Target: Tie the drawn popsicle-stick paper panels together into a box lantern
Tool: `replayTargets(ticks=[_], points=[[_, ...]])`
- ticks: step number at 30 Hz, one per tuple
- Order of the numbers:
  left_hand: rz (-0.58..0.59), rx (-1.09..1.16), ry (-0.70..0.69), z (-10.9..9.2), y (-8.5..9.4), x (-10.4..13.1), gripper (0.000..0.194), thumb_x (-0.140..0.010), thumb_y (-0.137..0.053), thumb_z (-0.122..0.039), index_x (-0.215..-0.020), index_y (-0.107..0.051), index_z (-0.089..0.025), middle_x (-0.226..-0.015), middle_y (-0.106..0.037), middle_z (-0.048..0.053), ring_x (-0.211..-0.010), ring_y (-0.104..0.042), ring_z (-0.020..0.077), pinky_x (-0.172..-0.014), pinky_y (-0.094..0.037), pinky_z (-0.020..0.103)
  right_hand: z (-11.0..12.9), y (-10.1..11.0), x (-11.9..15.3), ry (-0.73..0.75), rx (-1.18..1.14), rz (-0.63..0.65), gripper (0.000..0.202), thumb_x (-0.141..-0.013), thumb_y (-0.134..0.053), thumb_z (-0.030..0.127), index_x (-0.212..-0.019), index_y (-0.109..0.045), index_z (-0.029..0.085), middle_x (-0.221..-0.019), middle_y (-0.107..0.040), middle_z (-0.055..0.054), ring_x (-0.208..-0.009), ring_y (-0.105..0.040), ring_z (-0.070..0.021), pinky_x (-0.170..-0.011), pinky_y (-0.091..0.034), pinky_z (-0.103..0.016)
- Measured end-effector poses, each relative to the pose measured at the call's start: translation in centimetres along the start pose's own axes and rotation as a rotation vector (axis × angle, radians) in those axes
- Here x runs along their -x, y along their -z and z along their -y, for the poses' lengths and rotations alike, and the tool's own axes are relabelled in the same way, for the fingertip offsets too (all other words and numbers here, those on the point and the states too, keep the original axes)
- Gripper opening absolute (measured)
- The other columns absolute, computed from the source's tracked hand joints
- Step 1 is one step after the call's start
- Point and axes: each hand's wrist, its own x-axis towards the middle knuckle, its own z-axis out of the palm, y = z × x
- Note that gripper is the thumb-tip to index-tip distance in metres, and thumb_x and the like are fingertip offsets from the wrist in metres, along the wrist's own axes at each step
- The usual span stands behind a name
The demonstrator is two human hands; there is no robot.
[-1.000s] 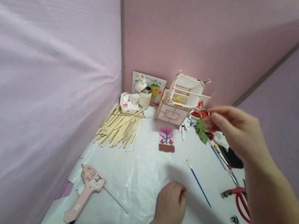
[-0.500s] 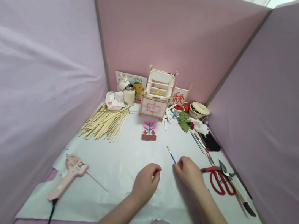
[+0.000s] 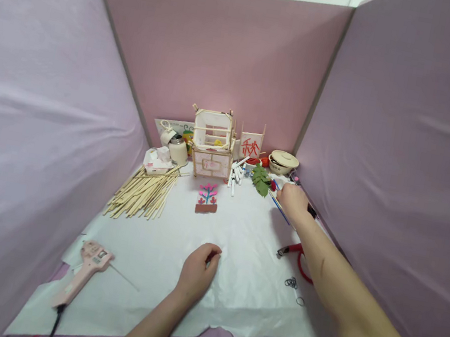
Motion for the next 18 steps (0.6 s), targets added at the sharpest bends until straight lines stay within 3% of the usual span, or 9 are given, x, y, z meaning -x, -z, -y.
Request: replayTargets(ticks=[3, 8, 18], points=[[0.005, 0.013, 0.005, -0.1, 0.1, 0.2, 0.019, -0.086, -0.044, -0.021, -0.089, -0.062, -0.019, -0.087, -0.066, 0.003, -0.082, -0.060, 0.0176, -0.077, -0.046, 0.031, -0.3, -0.8, -2.9, -0.033, -0.001, -0.008, 0.031, -0.090, -0.043, 0.018, -0.105, -0.067, 0.005, -0.105, -0.068, -0.024, -0.102, -0.064, -0.0285, -0.082, -0.046, -0.031], [0.020, 0.043, 0.010, 0.1, 0.3, 0.3, 0.019, -0.086, -0.044, -0.021, -0.090, -0.062, -0.020, -0.088, -0.066, 0.003, -0.082, -0.059, 0.0175, -0.078, -0.045, 0.031, -0.2, -2.4, -5.1, -0.033, -0.013, -0.014, 0.031, -0.092, -0.042, 0.017, -0.105, -0.066, 0.005, -0.104, -0.068, -0.024, -0.099, -0.066, -0.0270, -0.081, -0.046, -0.029], [0.071, 0.034, 0.035, 0.3, 0.5, -0.2, 0.016, -0.087, -0.044, -0.020, -0.087, -0.061, -0.021, -0.085, -0.064, 0.002, -0.080, -0.058, 0.0164, -0.075, -0.043, 0.029, 0.2, -1.5, -9.3, 0.135, -0.109, -0.108, 0.021, -0.086, -0.052, 0.016, -0.104, -0.062, 0.011, -0.105, -0.067, -0.018, -0.095, -0.063, -0.0243, -0.080, -0.044, -0.030]])
